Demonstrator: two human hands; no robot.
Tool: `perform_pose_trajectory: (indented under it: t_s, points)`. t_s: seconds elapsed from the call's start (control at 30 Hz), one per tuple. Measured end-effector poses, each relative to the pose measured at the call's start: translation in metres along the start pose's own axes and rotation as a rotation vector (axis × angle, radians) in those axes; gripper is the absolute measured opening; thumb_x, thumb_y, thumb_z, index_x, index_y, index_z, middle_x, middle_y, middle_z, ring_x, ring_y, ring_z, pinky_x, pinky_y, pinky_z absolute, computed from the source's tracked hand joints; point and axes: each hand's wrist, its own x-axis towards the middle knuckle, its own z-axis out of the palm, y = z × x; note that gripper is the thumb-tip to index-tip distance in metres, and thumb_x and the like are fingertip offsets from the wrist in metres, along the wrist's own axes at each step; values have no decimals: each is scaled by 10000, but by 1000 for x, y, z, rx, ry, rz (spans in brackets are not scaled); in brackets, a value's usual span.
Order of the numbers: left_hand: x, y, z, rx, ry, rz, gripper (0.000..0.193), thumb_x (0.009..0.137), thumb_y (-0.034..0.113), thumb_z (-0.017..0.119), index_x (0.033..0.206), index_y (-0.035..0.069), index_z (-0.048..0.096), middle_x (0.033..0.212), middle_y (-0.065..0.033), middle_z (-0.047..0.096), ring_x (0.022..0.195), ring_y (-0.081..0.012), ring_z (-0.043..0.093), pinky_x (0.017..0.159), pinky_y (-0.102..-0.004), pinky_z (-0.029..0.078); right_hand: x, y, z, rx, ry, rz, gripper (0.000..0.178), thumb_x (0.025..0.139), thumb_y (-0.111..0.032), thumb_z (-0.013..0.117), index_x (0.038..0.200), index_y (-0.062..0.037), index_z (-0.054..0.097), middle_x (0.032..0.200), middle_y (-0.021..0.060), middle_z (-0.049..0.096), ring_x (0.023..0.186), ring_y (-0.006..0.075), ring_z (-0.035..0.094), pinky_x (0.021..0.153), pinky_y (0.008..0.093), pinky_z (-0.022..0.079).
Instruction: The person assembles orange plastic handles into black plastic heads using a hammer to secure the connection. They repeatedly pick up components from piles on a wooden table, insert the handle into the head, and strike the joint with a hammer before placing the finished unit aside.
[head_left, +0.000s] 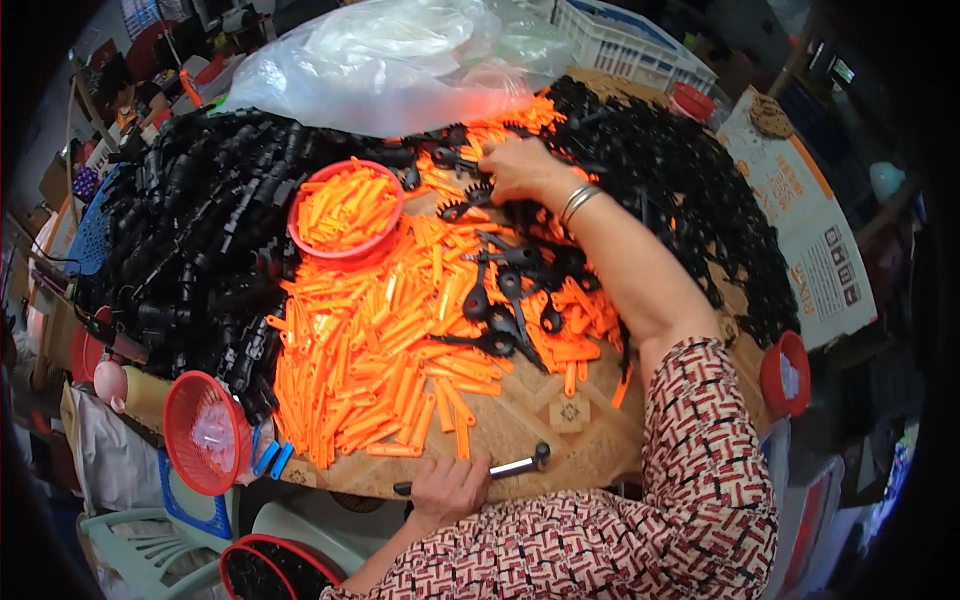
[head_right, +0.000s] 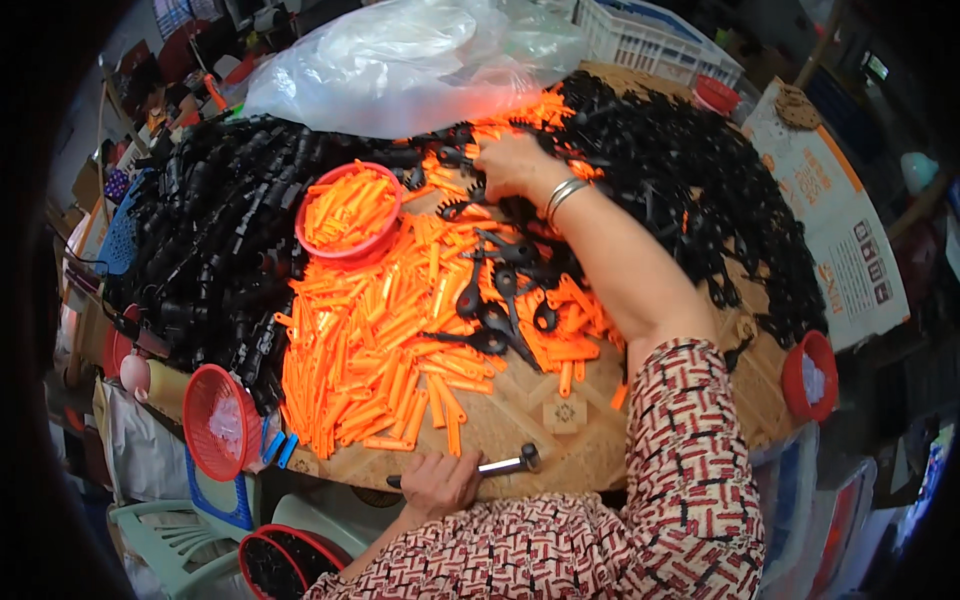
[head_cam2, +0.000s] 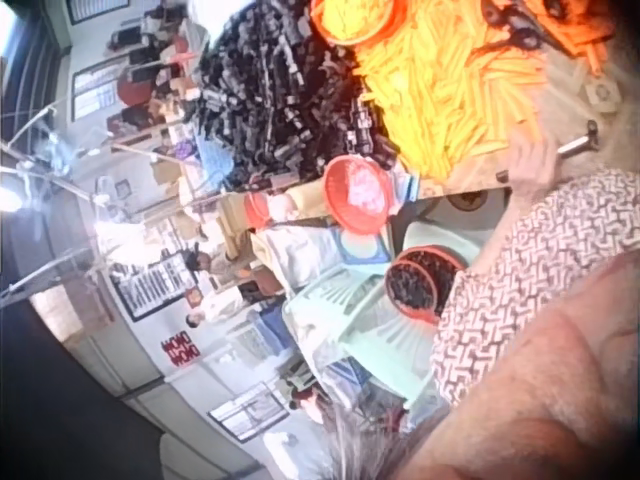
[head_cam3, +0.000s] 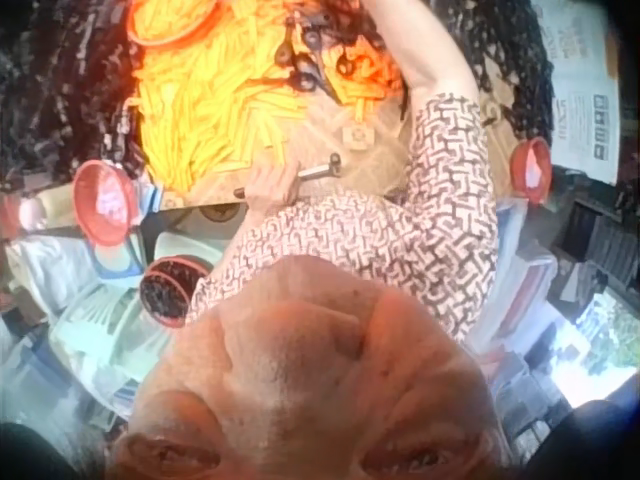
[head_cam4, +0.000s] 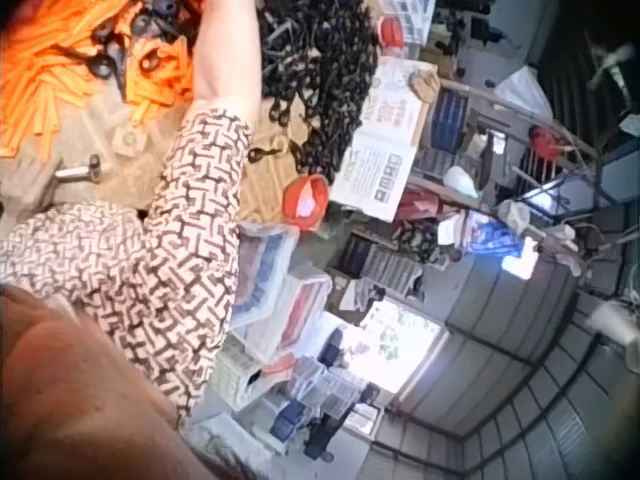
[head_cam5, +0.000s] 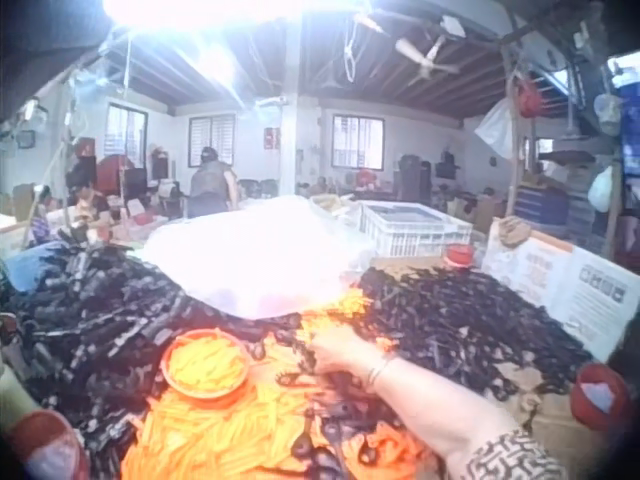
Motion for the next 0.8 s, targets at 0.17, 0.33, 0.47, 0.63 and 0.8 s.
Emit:
perform_pose_trajectory:
  t_s: [0.17,0.33,0.47,0.63,0.8]
  points:
    - [5,6,-3,-7,14,-38,223,809,163,800,1012,101,735,655,-33,475,596,-221,512,566,-380,363,-92,48,-19,56,136,24,208,810,-224,695,994,-160,768,1126,12,690,1052,264,682,830,409,565]
    - [7,11,-6,-15,-7,-43,263,800,177,819,1035,105,728,665,-35,491,626,-222,521,604,-367,366,-206,105,5,142,168,211,188,821,-193,707,986,-109,741,1154,30,703,1071,285,671,929,403,548]
    - [5,11,-3,4,0,-41,258,801,179,818,1030,115,720,670,-33,498,628,-219,525,612,-368,372,-279,144,45,17,180,261,306,859,-298,711,1114,-137,758,1281,59,690,1200,286,635,1026,412,508]
    - [7,13,-3,24,13,-34,232,810,186,806,1013,119,715,681,-29,515,639,-213,533,615,-366,375,-305,148,86,494,531,477,513,939,-466,693,1307,-109,693,1410,148,612,1320,310,567,1110,388,435]
    - [5,13,-3,76,25,-41,204,831,207,790,989,116,697,683,-28,505,642,-206,530,613,-364,372,-232,49,64,274,411,517,869,842,-795,603,1465,-189,566,1596,149,446,1414,342,482,1143,568,357]
